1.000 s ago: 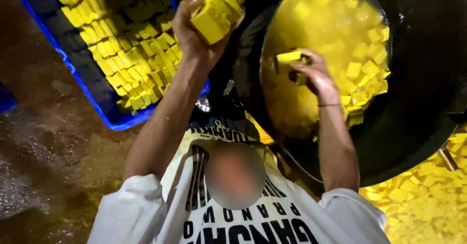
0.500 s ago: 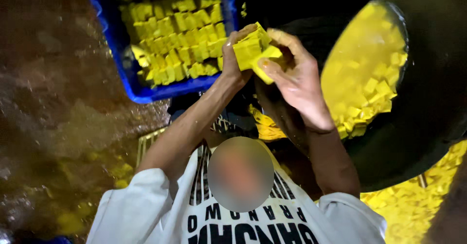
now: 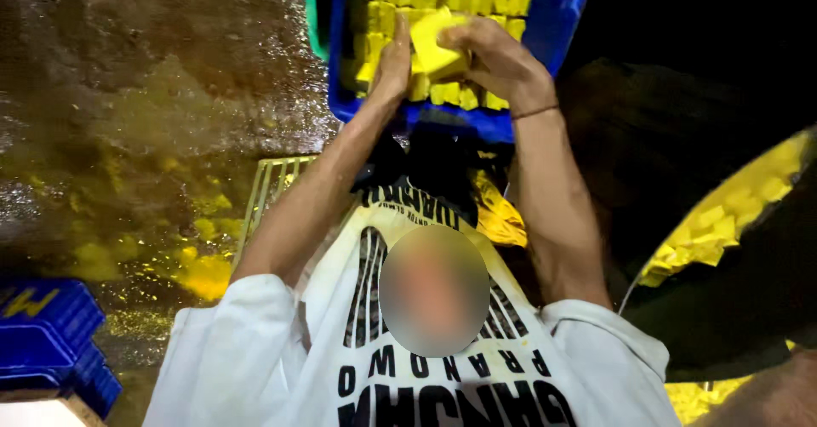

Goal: The person lifts yellow tofu blocks by hand out of a large water-filled basin and places them one at a time into a blue plastic crate, arranging them in rows. They occasionally reach back into the basin to retrieve more blocks and press the blocks level in the crate.

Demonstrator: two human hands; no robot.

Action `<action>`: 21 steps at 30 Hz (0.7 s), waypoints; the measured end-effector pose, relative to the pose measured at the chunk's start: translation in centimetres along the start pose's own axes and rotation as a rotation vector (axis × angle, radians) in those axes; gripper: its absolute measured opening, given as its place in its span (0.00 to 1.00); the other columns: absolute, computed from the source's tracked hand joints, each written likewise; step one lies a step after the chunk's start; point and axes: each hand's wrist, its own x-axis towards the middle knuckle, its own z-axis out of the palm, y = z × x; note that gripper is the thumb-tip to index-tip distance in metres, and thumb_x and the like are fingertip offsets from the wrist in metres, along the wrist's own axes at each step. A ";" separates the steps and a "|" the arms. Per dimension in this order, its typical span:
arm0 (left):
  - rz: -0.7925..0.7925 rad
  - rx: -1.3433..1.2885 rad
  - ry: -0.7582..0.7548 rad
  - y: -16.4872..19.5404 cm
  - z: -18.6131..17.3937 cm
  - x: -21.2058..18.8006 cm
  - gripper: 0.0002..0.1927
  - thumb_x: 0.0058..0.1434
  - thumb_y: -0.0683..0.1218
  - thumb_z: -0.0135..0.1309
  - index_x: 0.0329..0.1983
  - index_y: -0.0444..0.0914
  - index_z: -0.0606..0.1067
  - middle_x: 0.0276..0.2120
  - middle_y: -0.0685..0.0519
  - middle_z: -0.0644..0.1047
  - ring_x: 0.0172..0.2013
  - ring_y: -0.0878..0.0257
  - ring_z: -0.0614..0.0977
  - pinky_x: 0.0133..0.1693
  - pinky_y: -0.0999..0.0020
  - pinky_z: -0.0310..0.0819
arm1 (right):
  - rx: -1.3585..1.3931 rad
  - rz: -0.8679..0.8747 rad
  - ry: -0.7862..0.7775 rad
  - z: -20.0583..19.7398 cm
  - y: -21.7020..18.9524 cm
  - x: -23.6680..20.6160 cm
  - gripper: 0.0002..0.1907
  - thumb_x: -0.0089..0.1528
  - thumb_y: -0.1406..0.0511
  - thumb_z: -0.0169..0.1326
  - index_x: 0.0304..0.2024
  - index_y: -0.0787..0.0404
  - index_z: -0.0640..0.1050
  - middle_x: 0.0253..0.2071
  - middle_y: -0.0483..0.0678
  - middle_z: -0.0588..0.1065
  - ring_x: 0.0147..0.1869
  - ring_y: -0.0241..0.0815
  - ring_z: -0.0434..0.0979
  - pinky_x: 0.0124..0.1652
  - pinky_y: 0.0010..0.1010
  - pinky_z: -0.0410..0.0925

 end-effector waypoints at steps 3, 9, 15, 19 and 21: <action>0.315 1.070 0.268 -1.8 -4.1 -2.7 0.32 0.60 0.58 0.48 0.63 0.36 0.71 0.58 0.39 0.74 0.59 0.41 0.73 0.55 0.48 0.70 | -0.305 -0.017 0.275 3.7 1.8 5.0 0.29 0.60 0.50 0.59 0.56 0.61 0.82 0.45 0.45 0.81 0.45 0.41 0.79 0.40 0.37 0.73; 0.057 1.477 0.152 -4.3 -3.1 -5.8 0.27 0.67 0.56 0.47 0.60 0.33 0.73 0.64 0.37 0.71 0.67 0.39 0.68 0.63 0.41 0.65 | -1.102 0.135 0.533 8.3 5.9 9.5 0.44 0.57 0.35 0.62 0.65 0.53 0.75 0.59 0.61 0.69 0.61 0.61 0.69 0.59 0.46 0.64; 0.368 1.465 0.361 -4.5 -2.5 -3.8 0.44 0.60 0.60 0.54 0.70 0.25 0.60 0.72 0.25 0.50 0.67 0.27 0.58 0.65 0.40 0.57 | -0.309 -0.013 0.391 -0.2 4.2 0.2 0.35 0.63 0.51 0.58 0.70 0.57 0.71 0.49 0.59 0.79 0.47 0.41 0.76 0.45 0.33 0.71; 0.100 1.359 0.347 -1.5 2.8 -2.9 0.54 0.57 0.61 0.60 0.76 0.32 0.48 0.74 0.30 0.38 0.73 0.31 0.42 0.69 0.37 0.40 | -0.102 -0.479 0.346 0.0 3.4 -12.9 0.27 0.68 0.61 0.58 0.68 0.63 0.70 0.60 0.49 0.77 0.60 0.39 0.78 0.60 0.32 0.73; 0.459 1.242 0.236 0.9 8.6 -4.8 0.49 0.64 0.58 0.61 0.77 0.31 0.51 0.76 0.30 0.37 0.75 0.32 0.41 0.73 0.41 0.40 | -0.121 -0.636 0.371 1.0 3.5 -21.9 0.26 0.70 0.65 0.59 0.69 0.65 0.70 0.66 0.53 0.73 0.66 0.42 0.75 0.66 0.34 0.70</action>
